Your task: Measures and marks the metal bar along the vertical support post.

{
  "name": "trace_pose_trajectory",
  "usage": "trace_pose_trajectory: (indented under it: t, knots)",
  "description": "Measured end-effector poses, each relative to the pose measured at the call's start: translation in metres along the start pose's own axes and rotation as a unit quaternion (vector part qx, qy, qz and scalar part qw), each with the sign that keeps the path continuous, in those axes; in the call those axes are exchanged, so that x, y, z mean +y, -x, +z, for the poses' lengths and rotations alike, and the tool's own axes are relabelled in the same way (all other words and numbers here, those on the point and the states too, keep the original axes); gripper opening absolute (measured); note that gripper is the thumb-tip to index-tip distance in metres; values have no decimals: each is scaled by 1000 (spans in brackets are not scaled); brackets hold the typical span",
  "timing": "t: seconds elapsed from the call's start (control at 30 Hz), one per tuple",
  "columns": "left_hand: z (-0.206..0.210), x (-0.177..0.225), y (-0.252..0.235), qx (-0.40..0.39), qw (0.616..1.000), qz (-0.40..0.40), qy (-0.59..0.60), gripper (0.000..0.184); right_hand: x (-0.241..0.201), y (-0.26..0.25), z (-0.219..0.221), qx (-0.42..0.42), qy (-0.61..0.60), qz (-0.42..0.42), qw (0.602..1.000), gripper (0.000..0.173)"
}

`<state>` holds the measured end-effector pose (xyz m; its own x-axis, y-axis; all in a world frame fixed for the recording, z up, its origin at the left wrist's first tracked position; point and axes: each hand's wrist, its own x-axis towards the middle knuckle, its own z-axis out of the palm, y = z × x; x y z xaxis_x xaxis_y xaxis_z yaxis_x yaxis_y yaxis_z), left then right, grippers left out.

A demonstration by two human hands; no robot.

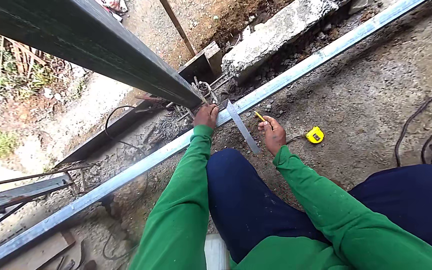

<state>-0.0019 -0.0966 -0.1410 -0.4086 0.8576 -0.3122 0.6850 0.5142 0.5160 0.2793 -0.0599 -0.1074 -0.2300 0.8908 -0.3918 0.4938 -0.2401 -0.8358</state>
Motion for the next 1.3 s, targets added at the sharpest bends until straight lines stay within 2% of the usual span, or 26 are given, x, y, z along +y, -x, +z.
trace_pose_trajectory:
  t: [0.23, 0.4, 0.6, 0.83, 0.9, 0.97, 1.0, 1.03, 1.1, 1.17, 1.2, 1.23, 1.3]
  knots:
    - [0, 3, 1, 4, 1000, -7, -20, 41, -23, -18, 14, -8, 30, -48, 998, 35]
    - [-1, 7, 2, 12, 1000, -14, -19, 40, -35, -36, 27, -29, 138, -113, 984, 35]
    - [0, 6, 1, 6, 999, -16, -30, 40, -65, -53, 34, -93, 285, -134, 944, 38]
    - [1, 5, 1, 11, 999, -6, -36, 42, -91, -66, 28, -204, 407, -167, 874, 37]
    - [1, 4, 1, 11, 999, -4, -37, 42, -102, -57, 8, -269, 462, -181, 825, 27]
    - [0, 4, 1, 12, 999, -2, -32, 42, -117, -40, -15, -355, 539, -132, 752, 18]
    - [-1, 4, 1, 11, 1000, -2, -29, 42, -114, -33, -23, -363, 550, -109, 744, 19]
    - [0, 3, 2, 7, 1000, -2, -26, 42, -102, -25, -29, -341, 532, -98, 769, 21]
    - [0, 2, 1, 5, 1000, 0, -18, 42, -69, -16, -29, -254, 441, -71, 858, 30]
    - [0, 0, -1, 5, 1000, 4, -10, 41, -34, -10, -12, -199, 275, 12, 941, 37]
    - [-1, -1, -1, 5, 1000, 5, -5, 40, -21, -4, 0, -183, 177, 67, 965, 39]
    - [-1, -1, -1, 4, 1000, 5, 0, 40, -12, 4, 12, -167, 77, 127, 975, 39]
    - [-6, -1, -2, -4, 1000, -3, 27, 43, -11, 14, 30, -139, -88, 234, 958, 40]
